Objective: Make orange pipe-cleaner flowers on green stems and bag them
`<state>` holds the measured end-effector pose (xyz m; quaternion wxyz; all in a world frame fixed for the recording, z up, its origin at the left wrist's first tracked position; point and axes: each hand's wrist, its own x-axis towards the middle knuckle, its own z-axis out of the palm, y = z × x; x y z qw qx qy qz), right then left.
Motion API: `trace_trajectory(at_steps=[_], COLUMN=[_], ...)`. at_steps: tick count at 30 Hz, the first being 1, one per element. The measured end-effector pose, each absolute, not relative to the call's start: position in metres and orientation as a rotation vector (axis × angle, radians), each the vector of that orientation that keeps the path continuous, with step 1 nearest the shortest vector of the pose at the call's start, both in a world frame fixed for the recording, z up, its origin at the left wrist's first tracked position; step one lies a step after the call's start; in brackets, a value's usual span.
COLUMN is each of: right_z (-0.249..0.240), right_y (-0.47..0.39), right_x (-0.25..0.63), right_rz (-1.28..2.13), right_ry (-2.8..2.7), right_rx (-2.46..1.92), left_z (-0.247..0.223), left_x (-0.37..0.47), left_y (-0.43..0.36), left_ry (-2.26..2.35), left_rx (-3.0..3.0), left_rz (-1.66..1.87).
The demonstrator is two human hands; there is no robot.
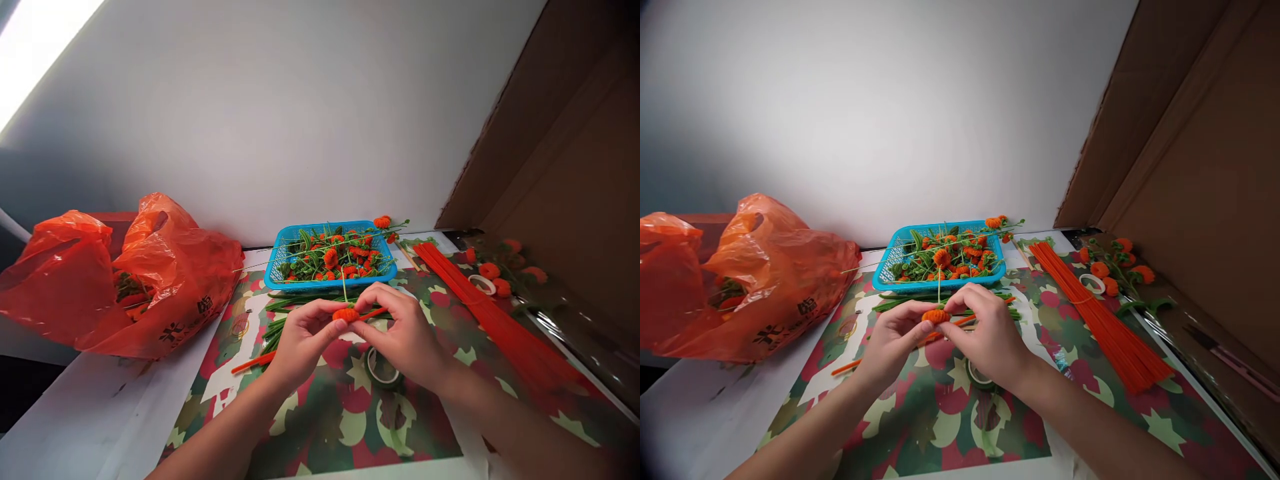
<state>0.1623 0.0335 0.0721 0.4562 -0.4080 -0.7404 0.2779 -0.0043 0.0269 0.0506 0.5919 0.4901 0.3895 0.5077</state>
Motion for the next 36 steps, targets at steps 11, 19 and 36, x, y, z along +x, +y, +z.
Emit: trace_trajectory(at_steps=[11,19,36], right_z=[0.078,0.078,0.076], right_y=[0.032,0.038,0.045], right_x=[0.166,0.173,0.175], right_rz=[0.6,0.812,0.89], right_ry=[-1.988,-2.034,-1.827], right_rx=[-0.891,-0.944,-0.935], left_z=[0.037,0.033,0.041], left_x=[-0.005,-0.006,-0.009], left_y=[0.029,0.035,0.038], left_ry=[0.794,0.757,0.897], left_rx=[0.936,0.986,1.008], left_rz=[1.143,1.184,1.21])
